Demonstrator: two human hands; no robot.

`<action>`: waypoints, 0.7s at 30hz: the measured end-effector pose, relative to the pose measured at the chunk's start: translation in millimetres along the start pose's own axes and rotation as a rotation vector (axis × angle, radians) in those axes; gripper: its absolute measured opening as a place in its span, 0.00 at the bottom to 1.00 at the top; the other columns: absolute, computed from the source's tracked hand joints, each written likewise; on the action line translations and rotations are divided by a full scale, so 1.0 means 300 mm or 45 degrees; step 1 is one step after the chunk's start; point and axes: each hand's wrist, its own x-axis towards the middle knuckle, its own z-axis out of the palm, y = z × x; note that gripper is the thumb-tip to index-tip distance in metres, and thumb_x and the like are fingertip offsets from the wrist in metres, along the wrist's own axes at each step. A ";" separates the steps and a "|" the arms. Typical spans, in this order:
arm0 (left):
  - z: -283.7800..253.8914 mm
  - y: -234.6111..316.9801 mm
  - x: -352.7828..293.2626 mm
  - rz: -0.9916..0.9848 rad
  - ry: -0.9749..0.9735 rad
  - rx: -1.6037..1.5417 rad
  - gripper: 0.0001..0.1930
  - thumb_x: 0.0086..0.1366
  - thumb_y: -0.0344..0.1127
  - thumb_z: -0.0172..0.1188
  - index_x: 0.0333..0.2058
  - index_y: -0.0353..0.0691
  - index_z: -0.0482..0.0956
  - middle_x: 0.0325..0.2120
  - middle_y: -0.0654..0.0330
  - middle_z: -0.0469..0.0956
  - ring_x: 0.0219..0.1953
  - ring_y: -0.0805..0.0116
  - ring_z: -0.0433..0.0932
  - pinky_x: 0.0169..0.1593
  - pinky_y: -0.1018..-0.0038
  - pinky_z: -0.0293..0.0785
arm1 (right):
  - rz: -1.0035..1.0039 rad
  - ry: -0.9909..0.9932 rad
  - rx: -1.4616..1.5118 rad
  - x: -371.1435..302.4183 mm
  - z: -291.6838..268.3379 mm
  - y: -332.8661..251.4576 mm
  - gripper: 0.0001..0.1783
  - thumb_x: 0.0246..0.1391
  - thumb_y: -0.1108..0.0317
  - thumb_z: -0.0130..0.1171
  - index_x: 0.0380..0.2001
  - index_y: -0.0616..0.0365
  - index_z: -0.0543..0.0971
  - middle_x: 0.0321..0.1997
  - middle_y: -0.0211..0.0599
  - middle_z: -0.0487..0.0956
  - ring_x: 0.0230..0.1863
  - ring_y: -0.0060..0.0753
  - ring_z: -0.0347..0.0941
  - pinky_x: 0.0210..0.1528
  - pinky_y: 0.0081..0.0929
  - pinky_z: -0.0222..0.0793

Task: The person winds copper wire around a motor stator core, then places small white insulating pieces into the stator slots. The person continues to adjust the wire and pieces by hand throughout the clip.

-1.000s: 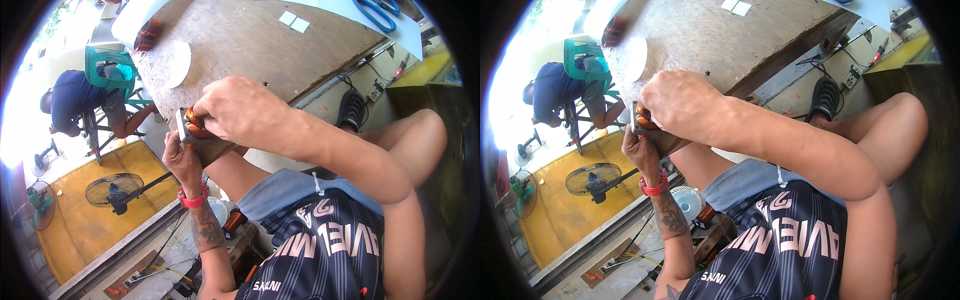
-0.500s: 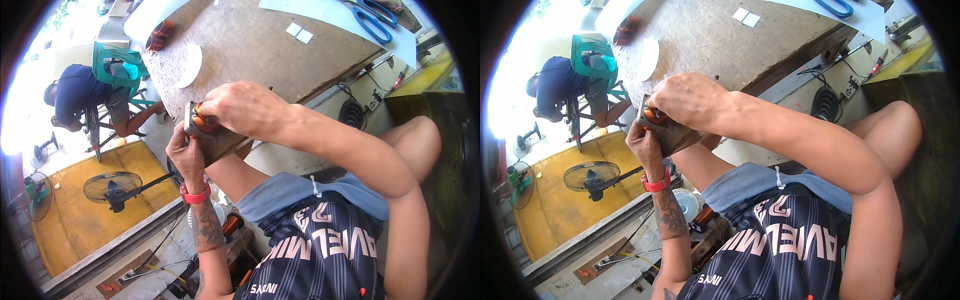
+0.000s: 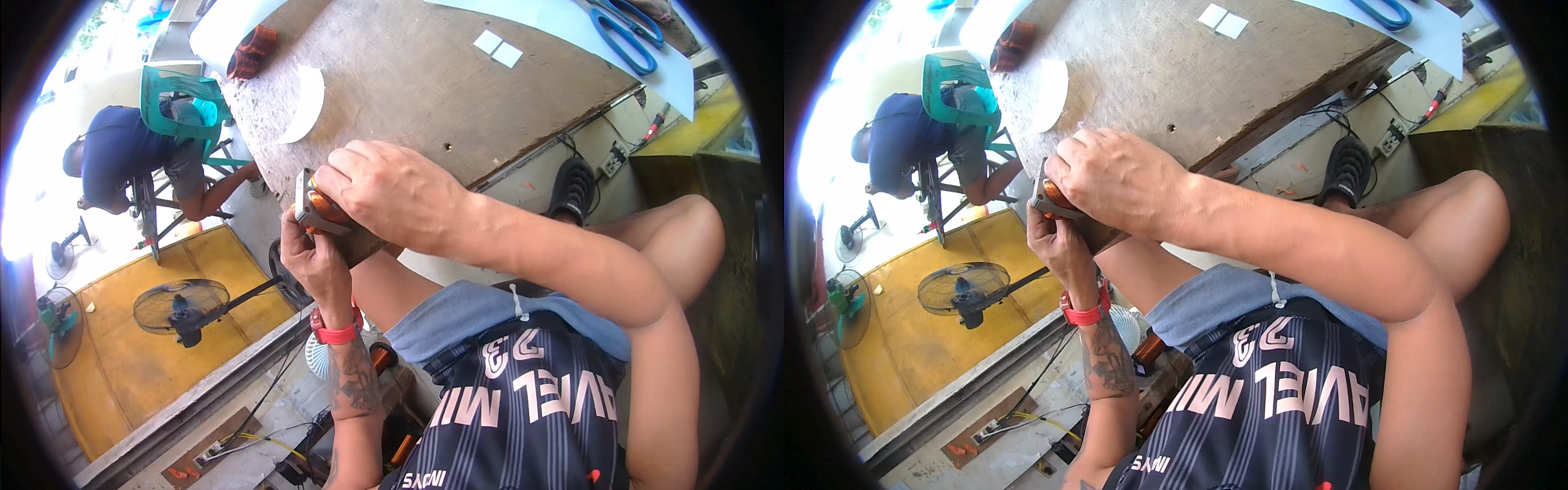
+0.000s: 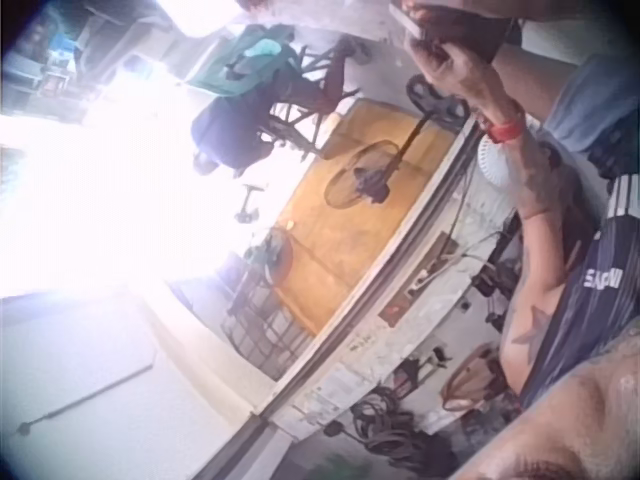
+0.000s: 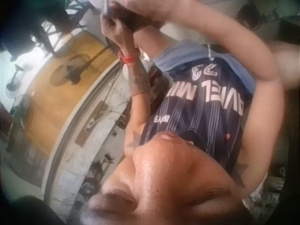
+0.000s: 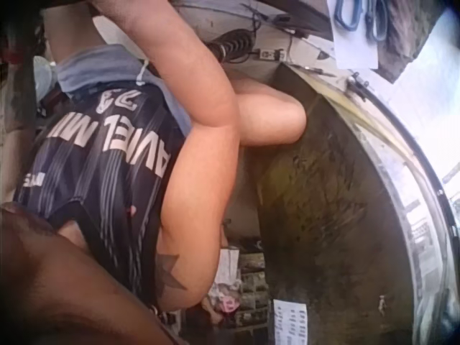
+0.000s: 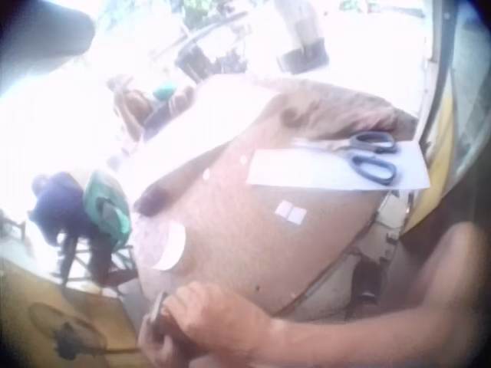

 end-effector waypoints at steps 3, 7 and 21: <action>0.010 0.004 0.000 -0.067 -0.003 -0.050 0.14 0.72 0.16 0.51 0.51 0.32 0.80 0.39 0.66 0.83 0.41 0.79 0.79 0.47 0.80 0.76 | 0.070 -0.034 -0.036 -0.004 0.012 -0.021 0.09 0.66 0.66 0.58 0.42 0.61 0.80 0.42 0.42 0.80 0.47 0.39 0.80 0.53 0.34 0.79; -0.022 -0.015 0.020 -0.022 -0.043 -0.039 0.12 0.72 0.19 0.59 0.51 0.30 0.84 0.40 0.65 0.85 0.42 0.79 0.80 0.49 0.79 0.77 | 0.028 -0.022 0.059 0.012 -0.005 0.012 0.08 0.65 0.68 0.59 0.42 0.61 0.81 0.42 0.46 0.83 0.47 0.45 0.84 0.51 0.37 0.82; -0.114 -0.063 0.056 0.099 -0.139 -0.136 0.13 0.63 0.15 0.67 0.46 0.27 0.88 0.50 0.53 0.87 0.51 0.67 0.83 0.58 0.72 0.77 | -0.150 -0.089 0.061 0.031 -0.047 0.058 0.06 0.61 0.68 0.65 0.39 0.57 0.85 0.41 0.39 0.86 0.48 0.43 0.87 0.50 0.38 0.86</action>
